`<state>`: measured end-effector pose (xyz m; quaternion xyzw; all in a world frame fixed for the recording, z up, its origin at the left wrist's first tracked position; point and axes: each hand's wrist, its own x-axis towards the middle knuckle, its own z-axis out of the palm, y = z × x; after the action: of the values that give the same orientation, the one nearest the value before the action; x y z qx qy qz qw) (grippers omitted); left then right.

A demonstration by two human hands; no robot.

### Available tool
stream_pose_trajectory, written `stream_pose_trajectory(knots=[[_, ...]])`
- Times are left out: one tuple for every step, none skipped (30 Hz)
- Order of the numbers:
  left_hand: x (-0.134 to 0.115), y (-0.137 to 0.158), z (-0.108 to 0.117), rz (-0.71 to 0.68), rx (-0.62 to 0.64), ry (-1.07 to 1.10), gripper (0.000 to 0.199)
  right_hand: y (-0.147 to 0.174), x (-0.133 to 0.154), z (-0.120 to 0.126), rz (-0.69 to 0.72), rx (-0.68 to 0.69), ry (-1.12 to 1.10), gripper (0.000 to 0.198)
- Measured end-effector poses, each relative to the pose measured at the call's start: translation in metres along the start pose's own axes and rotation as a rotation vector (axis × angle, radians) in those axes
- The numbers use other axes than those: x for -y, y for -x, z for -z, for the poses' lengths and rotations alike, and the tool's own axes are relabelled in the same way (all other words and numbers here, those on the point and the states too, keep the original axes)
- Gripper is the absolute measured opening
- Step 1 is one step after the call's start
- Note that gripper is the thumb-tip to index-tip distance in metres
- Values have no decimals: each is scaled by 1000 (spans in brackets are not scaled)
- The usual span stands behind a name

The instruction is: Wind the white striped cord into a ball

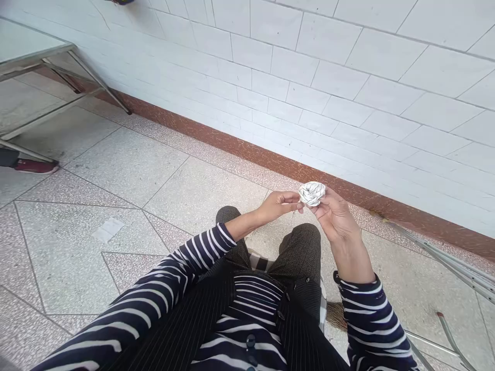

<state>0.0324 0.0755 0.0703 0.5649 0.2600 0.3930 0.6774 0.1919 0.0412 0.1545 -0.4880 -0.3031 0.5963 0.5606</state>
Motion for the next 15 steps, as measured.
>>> stream_pose_trajectory(knots=[[0, 3, 1, 23, 3, -1, 30, -1, 1, 1, 9, -5, 2, 26], [1, 6, 4, 40, 5, -10, 29, -2, 2, 3, 22, -13, 4, 25], [2, 10, 8, 51, 11, -23, 30, -3, 4, 6, 38, -23, 6, 24], [4, 13, 15, 61, 25, -37, 30, -4, 6, 10, 54, -31, 7, 23], [7, 15, 22, 72, 50, -56, 29, -5, 7, 14, 69, -41, 3, 23], [9, 18, 30, 89, 80, -82, 28, -5, 8, 18, 79, -56, -7, 23], [11, 20, 39, 117, 111, -127, 27, -6, 9, 21, 78, -73, -20, 23], [13, 22, 47, 154, 135, -198, 26, -6, 8, 24, 70, -91, -36, 24], [15, 24, 55, 196, 134, -295, 25, -6, 6, 26, 53, -106, -51, 25], [16, 25, 60, 228, 100, -407, 23, -6, 3, 27, 32, -116, -64, 26], [16, 26, 64, 237, 42, -515, 21, -5, -1, 26, 10, -120, -72, 26], [16, 26, 64, 219, -32, -601, 17, -4, -5, 25, -15, -114, -72, 27], [15, 26, 62, 176, -103, -643, 18, -3, -10, 22, -39, -103, -64, 28], [13, 25, 57, 119, -157, -631, 23, -2, -14, 19, -61, -89, -50, 30], [11, 23, 50, 62, -181, -565, 31, -1, -18, 15, -81, -69, -27, 31]])
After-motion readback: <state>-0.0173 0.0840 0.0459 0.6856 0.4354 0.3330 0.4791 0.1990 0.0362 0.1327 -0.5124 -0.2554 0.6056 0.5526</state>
